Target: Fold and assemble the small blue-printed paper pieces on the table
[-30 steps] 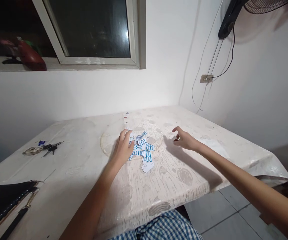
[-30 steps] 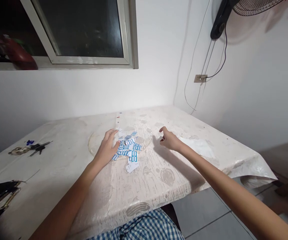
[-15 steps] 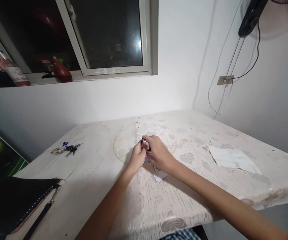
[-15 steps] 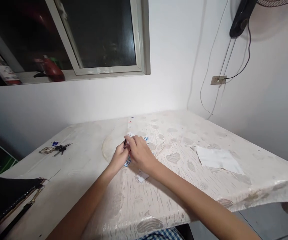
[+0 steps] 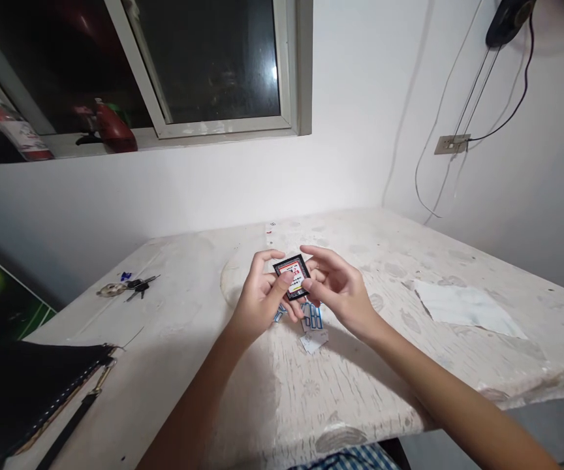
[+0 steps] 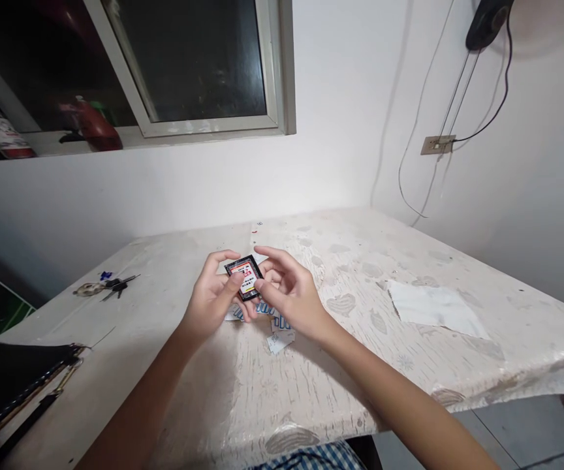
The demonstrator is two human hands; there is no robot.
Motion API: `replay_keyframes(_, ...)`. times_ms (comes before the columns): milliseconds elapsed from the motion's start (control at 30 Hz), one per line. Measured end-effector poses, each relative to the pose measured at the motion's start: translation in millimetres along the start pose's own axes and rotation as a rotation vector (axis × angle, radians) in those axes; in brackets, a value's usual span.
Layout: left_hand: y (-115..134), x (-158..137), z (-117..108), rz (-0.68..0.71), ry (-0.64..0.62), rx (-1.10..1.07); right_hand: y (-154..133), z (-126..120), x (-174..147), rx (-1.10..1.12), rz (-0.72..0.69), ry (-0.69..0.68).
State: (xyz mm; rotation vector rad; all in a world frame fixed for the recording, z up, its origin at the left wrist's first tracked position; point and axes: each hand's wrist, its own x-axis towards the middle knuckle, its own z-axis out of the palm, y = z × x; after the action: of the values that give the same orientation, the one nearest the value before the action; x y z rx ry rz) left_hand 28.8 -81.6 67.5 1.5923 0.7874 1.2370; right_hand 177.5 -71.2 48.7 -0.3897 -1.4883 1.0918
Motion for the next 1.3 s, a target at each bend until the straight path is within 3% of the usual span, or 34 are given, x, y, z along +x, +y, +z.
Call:
replay_keyframes(200,12.6,-8.8,6.6,0.046,0.063,-0.018,-15.7,6.8,-10.6,-0.003,-0.006,0.056)
replay_keyframes(600,6.3,-10.6,9.2,0.049,0.036,-0.019,-16.1,6.4,-11.5,-0.124,-0.08,0.116)
replay_keyframes(1300,1.1,-8.2,11.4,0.05,0.093,-0.003,-8.6,1.3,-7.6,-0.115,-0.017,0.064)
